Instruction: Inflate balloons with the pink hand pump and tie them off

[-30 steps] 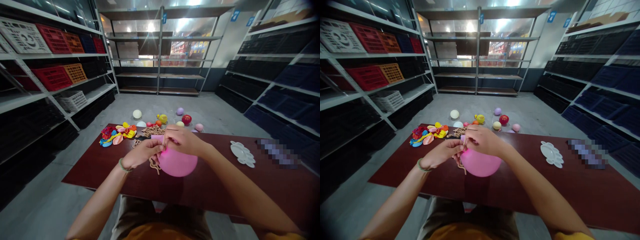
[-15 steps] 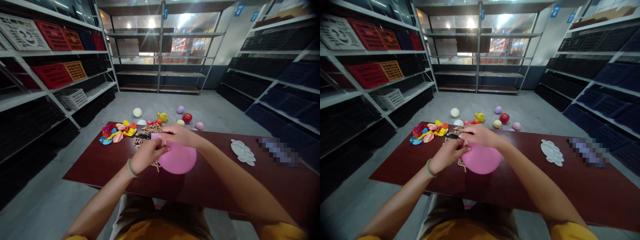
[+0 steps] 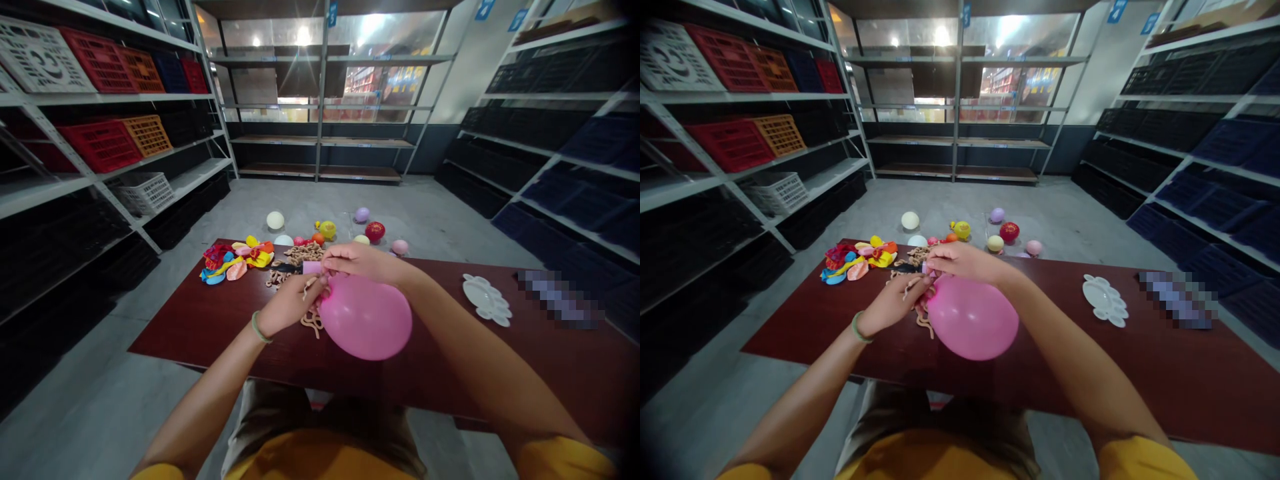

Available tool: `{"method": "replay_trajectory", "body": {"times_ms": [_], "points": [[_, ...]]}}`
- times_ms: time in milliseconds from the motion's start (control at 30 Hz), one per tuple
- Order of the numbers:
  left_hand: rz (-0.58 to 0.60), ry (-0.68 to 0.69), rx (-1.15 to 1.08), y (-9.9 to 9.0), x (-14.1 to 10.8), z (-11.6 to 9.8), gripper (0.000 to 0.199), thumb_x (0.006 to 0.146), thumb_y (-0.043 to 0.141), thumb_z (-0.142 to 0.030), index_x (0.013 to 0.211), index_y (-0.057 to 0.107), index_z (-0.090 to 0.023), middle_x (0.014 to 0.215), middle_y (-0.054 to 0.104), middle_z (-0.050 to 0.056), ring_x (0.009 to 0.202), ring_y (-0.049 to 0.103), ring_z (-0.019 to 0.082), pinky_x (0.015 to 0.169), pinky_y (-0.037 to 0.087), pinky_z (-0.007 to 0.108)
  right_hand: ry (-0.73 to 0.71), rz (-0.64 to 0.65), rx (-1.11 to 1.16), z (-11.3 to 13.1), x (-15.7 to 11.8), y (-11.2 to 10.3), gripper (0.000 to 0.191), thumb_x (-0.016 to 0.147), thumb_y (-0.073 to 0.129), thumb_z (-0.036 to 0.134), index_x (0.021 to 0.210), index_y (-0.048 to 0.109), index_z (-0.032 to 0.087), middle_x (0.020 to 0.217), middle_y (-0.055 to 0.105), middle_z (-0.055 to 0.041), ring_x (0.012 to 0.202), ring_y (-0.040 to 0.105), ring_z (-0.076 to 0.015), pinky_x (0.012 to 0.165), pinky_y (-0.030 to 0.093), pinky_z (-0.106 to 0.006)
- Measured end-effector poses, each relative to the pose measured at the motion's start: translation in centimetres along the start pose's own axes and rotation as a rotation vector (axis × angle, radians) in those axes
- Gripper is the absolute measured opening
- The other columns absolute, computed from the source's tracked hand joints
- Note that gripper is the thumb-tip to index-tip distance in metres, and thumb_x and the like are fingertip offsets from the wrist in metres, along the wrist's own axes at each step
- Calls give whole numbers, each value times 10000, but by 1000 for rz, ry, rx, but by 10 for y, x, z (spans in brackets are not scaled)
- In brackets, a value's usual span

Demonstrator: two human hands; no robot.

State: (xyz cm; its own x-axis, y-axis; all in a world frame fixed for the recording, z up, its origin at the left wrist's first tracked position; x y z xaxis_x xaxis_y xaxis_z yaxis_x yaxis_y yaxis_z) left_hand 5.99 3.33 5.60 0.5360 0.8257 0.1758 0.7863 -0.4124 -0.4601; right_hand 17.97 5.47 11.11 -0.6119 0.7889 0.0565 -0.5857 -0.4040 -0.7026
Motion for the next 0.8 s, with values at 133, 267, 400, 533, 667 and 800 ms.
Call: {"method": "replay_trajectory", "body": {"times_ms": [133,267,400,533,667,800], "points": [[56,-117,-254,3,-2,11,434,948,460,-529,834,650,-156,693,641,28,569,601,141,574,483,257,-25,-17,-12,1,-4,-5,164,956,517,241,978,677,271,953,730,25,860,666,-157,747,490,-273],[16,-135,-363,1,-2,15,402,928,513,-524,844,657,-157,704,641,22,585,613,138,592,499,255,-83,-127,-126,4,-9,-8,199,939,520,178,1008,683,268,1009,736,24,893,668,-152,789,489,-277],[-75,-186,-459,-2,-4,20,392,896,569,-517,775,638,-151,659,636,14,545,597,125,569,493,245,-169,-269,-460,13,-18,-2,221,986,448,195,968,669,201,983,705,-44,927,623,-192,823,457,-324],[-193,-247,-622,-2,-9,27,379,859,626,-505,741,632,-145,621,615,0,521,560,101,543,487,223,-197,-366,-784,17,-26,12,310,995,337,140,887,627,134,896,638,-112,849,547,-235,801,439,-373],[-213,-288,-734,2,-12,28,344,799,711,-462,736,651,-129,657,625,8,534,549,86,536,498,209,-206,-503,-888,24,-37,19,297,977,343,109,885,620,161,894,616,-111,858,512,-251,816,425,-395],[-210,-300,-867,1,-13,29,308,741,785,-403,766,660,-123,697,618,3,548,528,61,544,510,182,-275,-579,-856,39,-49,29,248,961,393,127,881,618,195,861,613,-89,826,491,-244,788,422,-394]]}}
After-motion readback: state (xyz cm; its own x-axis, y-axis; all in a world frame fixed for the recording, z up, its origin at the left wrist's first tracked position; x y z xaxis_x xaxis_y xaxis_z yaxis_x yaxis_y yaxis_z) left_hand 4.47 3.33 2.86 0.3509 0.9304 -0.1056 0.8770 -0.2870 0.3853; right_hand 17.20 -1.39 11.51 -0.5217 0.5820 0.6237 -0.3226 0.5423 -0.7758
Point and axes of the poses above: each hand's wrist, its own x-axis towards the middle knuckle, its own y-axis out of the palm, z = x × y, the point moved 7 cm from there along x, towards the middle knuckle
